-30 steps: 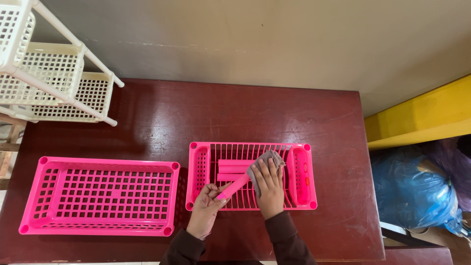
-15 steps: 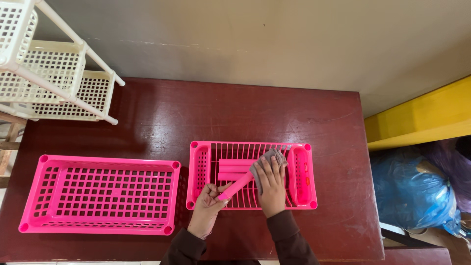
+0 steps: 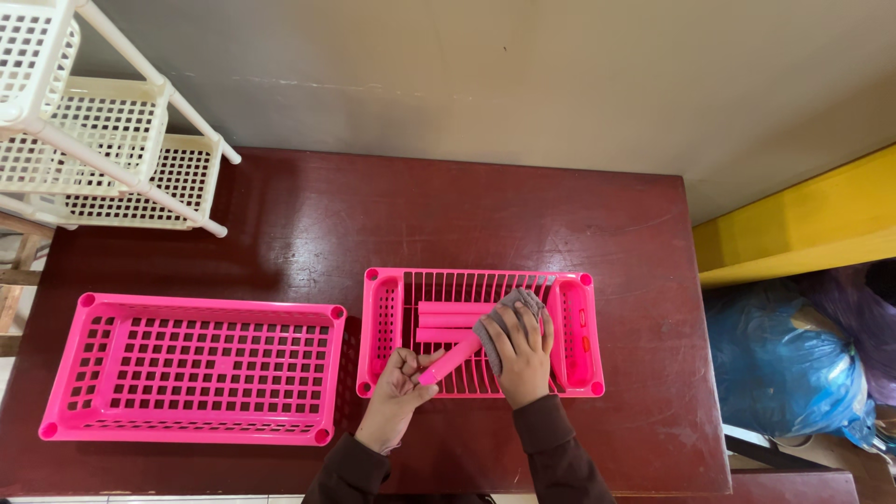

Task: The person wipes several pink plastic rods with a grey cloth, then inserts them into the corner sockets of a pink plastic basket base to form legs. The person then wipes the basket base and places the cloth inside it.

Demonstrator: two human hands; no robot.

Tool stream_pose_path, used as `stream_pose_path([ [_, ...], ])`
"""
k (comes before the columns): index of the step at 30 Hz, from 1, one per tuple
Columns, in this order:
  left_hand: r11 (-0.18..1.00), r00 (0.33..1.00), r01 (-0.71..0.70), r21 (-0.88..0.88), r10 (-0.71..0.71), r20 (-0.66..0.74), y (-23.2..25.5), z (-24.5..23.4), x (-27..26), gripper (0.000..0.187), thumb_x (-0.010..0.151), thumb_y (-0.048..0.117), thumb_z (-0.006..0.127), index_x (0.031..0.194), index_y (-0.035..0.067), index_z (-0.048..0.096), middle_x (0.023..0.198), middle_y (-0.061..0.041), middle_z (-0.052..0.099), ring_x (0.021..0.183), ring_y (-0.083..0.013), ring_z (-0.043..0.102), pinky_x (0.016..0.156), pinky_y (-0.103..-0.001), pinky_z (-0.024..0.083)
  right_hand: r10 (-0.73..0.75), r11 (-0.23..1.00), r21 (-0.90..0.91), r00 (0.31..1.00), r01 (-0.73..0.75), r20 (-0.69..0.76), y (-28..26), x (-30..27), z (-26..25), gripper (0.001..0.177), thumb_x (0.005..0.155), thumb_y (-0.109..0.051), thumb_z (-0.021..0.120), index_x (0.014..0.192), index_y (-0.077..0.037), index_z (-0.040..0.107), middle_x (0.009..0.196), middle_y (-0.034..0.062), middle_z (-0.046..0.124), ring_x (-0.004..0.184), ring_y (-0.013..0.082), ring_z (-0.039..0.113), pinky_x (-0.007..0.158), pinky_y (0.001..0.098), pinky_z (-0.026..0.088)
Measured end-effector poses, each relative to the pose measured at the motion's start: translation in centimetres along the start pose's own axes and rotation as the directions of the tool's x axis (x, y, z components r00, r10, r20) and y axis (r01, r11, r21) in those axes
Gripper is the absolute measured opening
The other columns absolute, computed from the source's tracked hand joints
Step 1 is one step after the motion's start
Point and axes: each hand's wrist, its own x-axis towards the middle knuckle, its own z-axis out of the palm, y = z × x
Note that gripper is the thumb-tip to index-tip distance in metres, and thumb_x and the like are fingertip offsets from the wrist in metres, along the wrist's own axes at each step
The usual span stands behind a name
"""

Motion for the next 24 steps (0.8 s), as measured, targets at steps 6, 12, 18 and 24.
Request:
stream_pose_path([
  [6, 0.985, 0.987, 0.153, -0.078, -0.156, -0.037, 2.2, 0.6, -0.3, 0.036, 0.092, -0.008, 0.052, 0.125, 0.006, 0.048, 0.147, -0.012, 0.057, 0.137, -0.0217, 0.054, 0.114, -0.032, 0.048, -0.045, 0.998, -0.042, 0.999, 0.045, -0.013, 0.1, -0.3, 0.0, 0.038, 0.088, -0.019, 0.063, 0.125, -0.018, 0.069, 0.134, 0.0066, 0.061, 0.134, 0.0312, 0.049, 0.122, 0.0581, 0.024],
  [12, 0.992, 0.992, 0.117, -0.045, -0.119, -0.046, 0.8, -0.1, 0.3, 0.048, 0.091, -0.012, 0.051, 0.135, 0.005, 0.043, 0.141, -0.015, 0.059, 0.128, -0.0205, 0.061, 0.109, -0.034, 0.051, -0.126, 0.985, 0.124, 0.99, 0.118, 0.058, -2.7, -1.9, 1.4, 0.05, 0.086, -0.017, 0.065, 0.136, -0.015, 0.062, 0.142, 0.007, 0.058, 0.142, 0.0332, 0.044, 0.123, 0.0612, 0.022],
  [18, 0.999, 1.0, 0.022, -0.047, -0.022, 0.001, -0.2, -0.9, 0.4, 0.041, 0.098, -0.016, 0.055, 0.133, 0.001, 0.047, 0.145, -0.018, 0.056, 0.103, -0.021, 0.055, 0.098, -0.035, 0.051, -0.264, 0.961, 0.128, 0.951, 0.245, 0.164, -3.4, -3.3, 2.2, 0.062, 0.083, -0.013, 0.066, 0.145, -0.02, 0.058, 0.148, 0.0043, 0.056, 0.145, 0.0313, 0.042, 0.122, 0.0614, 0.021],
  [24, 0.995, 0.995, 0.086, 0.058, -0.084, -0.049, 0.5, -0.2, 0.3, 0.029, 0.094, -0.013, 0.052, 0.116, 0.005, 0.047, 0.15, -0.02, 0.055, 0.131, -0.0187, 0.061, 0.109, -0.03, 0.051, 0.0, 0.997, 0.082, 0.998, -0.005, 0.062, 1.1, -1.2, 1.4, 0.052, 0.09, -0.015, 0.064, 0.141, -0.018, 0.057, 0.146, 0.0067, 0.055, 0.147, 0.0342, 0.042, 0.125, 0.0621, 0.021],
])
